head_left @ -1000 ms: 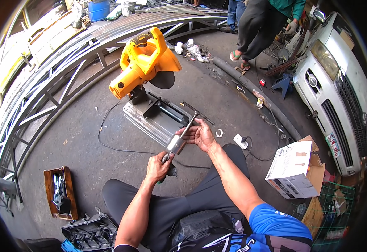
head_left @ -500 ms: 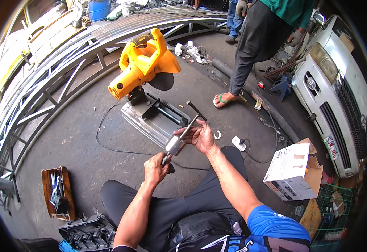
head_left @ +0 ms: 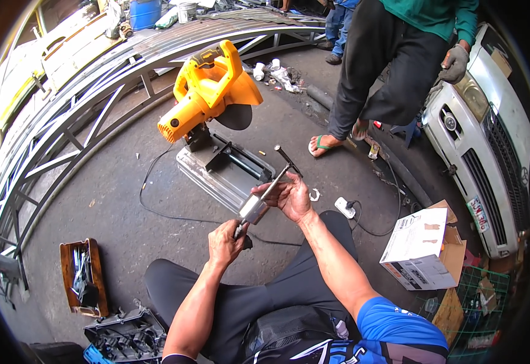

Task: The recorder is repairing and cleaning a mechanical assembly using a T-handle wrench and a metal chop saw in a busy garage.

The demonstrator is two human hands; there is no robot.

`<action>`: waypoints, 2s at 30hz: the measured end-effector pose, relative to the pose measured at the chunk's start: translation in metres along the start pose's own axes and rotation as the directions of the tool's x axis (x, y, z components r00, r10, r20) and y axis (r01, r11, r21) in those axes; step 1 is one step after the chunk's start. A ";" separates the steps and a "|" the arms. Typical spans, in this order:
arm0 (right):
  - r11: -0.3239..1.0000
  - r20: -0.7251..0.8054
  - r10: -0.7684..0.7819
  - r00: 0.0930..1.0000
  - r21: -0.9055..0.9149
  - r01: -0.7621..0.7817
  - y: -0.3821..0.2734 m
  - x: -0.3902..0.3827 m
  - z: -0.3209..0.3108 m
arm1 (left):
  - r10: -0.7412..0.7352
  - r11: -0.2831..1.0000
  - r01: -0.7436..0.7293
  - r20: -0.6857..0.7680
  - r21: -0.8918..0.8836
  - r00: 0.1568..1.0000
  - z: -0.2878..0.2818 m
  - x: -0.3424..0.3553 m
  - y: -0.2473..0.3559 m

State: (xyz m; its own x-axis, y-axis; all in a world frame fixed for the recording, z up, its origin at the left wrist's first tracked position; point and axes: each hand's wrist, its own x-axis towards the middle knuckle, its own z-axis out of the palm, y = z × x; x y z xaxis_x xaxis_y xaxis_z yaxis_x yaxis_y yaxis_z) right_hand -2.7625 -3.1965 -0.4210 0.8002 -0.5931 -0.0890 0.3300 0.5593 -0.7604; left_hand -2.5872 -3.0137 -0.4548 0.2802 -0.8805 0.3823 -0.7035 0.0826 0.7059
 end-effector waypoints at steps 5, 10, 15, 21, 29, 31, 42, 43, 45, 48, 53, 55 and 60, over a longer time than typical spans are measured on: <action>1.000 0.002 -0.005 1.000 -0.024 0.005 0.004 0.002 -0.004 | -0.026 1.000 0.026 0.017 -0.007 1.000 0.001 -0.001 -0.002; 1.000 0.031 0.004 1.000 -0.014 -0.004 0.006 0.003 -0.006 | -0.052 0.998 0.053 0.032 -0.039 0.998 0.000 0.000 -0.003; 1.000 0.037 -0.005 0.999 -0.019 0.006 0.009 0.005 -0.009 | -0.104 0.992 0.109 0.081 -0.056 0.991 0.001 0.000 -0.003; 1.000 0.018 -0.005 1.000 -0.021 0.006 0.010 0.006 -0.007 | -0.132 0.987 0.139 0.090 -0.075 0.987 0.001 0.001 -0.004; 0.999 0.024 0.039 0.999 0.030 -0.040 0.006 0.006 -0.010 | -0.154 0.984 0.163 0.113 -0.075 0.982 -0.004 0.004 0.002; 0.998 0.023 0.046 0.999 0.039 -0.047 0.005 0.006 -0.013 | -0.141 0.987 0.148 0.114 -0.064 0.983 -0.004 0.005 0.004; 0.998 -0.009 0.058 0.998 0.018 -0.058 0.007 0.008 -0.011 | -0.106 0.993 0.110 0.099 -0.031 0.989 -0.003 0.002 -0.002; 0.998 -0.009 0.061 0.998 0.013 -0.061 0.007 0.008 -0.010 | -0.112 0.993 0.116 0.104 -0.035 0.988 -0.003 0.002 -0.002; 0.998 -0.011 0.059 0.998 0.016 -0.059 0.007 0.007 -0.015 | -0.113 0.992 0.118 0.109 -0.039 0.988 -0.003 0.003 0.000; 0.994 -0.020 0.106 0.994 0.042 -0.105 0.007 0.009 -0.021 | -0.152 0.986 0.159 0.141 -0.043 0.978 -0.003 0.004 0.002; 0.989 -0.080 0.147 0.986 0.039 -0.145 0.013 0.011 -0.028 | -0.305 0.941 0.334 0.286 -0.057 0.909 -0.004 0.007 -0.002; 0.989 -0.089 0.147 0.985 0.032 -0.145 0.015 0.012 -0.031 | -0.314 0.932 0.349 0.269 -0.095 0.911 -0.003 0.006 -0.002; 0.989 -0.103 0.146 0.984 0.022 -0.145 0.018 0.013 -0.037 | -0.336 0.925 0.372 0.304 -0.071 0.892 -0.002 0.009 -0.001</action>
State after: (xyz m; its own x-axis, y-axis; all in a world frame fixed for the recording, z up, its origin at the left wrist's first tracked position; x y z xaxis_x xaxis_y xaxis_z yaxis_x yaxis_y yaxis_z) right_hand -2.7652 -3.2155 -0.4593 0.7840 -0.5613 -0.2650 0.2218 0.6521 -0.7250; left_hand -2.5826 -3.0205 -0.4506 0.2874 -0.9547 -0.0773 -0.5005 -0.2185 0.8377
